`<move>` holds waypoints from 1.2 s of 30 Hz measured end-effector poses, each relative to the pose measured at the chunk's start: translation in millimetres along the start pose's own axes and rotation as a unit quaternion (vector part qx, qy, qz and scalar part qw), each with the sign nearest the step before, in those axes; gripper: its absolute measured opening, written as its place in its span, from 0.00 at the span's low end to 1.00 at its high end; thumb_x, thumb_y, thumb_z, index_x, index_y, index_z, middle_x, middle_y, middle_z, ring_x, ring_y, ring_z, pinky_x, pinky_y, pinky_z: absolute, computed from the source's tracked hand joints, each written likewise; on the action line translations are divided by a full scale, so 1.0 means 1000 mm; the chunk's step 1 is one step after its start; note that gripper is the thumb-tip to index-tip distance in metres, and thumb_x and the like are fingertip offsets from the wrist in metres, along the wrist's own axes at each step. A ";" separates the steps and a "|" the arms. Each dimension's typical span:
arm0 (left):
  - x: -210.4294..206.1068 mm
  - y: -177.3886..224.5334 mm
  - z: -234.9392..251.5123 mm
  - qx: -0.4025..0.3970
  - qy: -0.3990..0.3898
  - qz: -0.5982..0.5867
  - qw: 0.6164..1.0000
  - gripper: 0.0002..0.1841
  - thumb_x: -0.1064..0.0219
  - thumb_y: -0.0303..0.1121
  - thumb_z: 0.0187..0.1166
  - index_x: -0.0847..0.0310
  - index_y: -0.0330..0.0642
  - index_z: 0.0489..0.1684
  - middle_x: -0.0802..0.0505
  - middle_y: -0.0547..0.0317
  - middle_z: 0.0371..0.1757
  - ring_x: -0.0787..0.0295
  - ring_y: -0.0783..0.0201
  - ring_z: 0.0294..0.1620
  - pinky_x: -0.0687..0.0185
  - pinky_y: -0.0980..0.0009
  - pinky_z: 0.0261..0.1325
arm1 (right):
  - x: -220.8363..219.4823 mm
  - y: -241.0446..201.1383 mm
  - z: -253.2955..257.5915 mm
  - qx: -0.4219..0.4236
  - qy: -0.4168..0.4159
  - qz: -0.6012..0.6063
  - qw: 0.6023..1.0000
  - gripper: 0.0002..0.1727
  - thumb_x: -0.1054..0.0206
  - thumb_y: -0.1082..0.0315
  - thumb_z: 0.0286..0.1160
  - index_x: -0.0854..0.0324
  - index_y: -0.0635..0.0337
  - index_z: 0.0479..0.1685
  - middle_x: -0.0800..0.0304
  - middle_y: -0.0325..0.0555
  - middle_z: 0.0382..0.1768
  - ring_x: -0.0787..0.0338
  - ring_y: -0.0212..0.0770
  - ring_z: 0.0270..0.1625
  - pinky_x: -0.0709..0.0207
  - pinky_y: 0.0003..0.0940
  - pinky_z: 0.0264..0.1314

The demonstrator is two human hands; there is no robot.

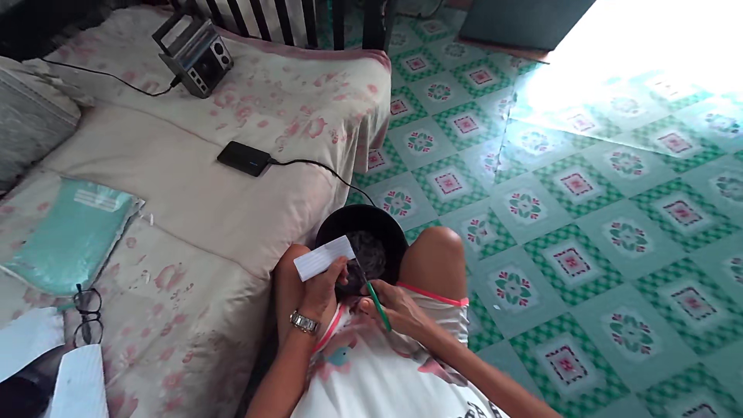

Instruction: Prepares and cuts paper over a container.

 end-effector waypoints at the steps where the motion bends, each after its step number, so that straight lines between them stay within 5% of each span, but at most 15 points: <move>1: -0.001 0.000 -0.001 0.000 0.001 0.001 1.000 0.10 0.42 0.22 0.78 0.18 0.41 0.28 0.14 0.71 0.18 0.18 0.78 0.19 0.18 0.82 0.29 | 0.000 0.001 0.000 0.000 0.000 0.004 1.000 0.30 0.37 0.50 0.83 0.25 0.71 0.67 0.13 0.51 0.39 0.15 0.37 0.37 0.20 0.37 0.47; 24: -0.001 -0.003 -0.006 -0.003 0.015 0.013 1.000 0.09 0.44 0.21 0.78 0.18 0.38 0.31 0.14 0.70 0.18 0.17 0.77 0.20 0.17 0.82 0.31 | -0.005 0.002 0.007 -0.002 0.012 -0.010 1.000 0.32 0.36 0.48 0.83 0.24 0.72 0.67 0.12 0.56 0.41 0.14 0.44 0.39 0.20 0.42 0.49; 36: -0.003 -0.005 -0.005 -0.007 0.018 -0.004 1.000 0.10 0.43 0.20 0.77 0.18 0.40 0.27 0.14 0.70 0.17 0.17 0.77 0.19 0.17 0.82 0.31 | -0.013 0.003 0.005 -0.009 0.072 -0.015 0.997 0.26 0.32 0.53 0.81 0.19 0.73 0.58 0.12 0.54 0.35 0.14 0.42 0.34 0.20 0.40 0.44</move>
Point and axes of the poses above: each hand's wrist, its own z-axis towards the middle knuckle, its own x-axis out of the back of the hand, y = z × x, the point moved 1 cm from there along z, towards the middle knuckle
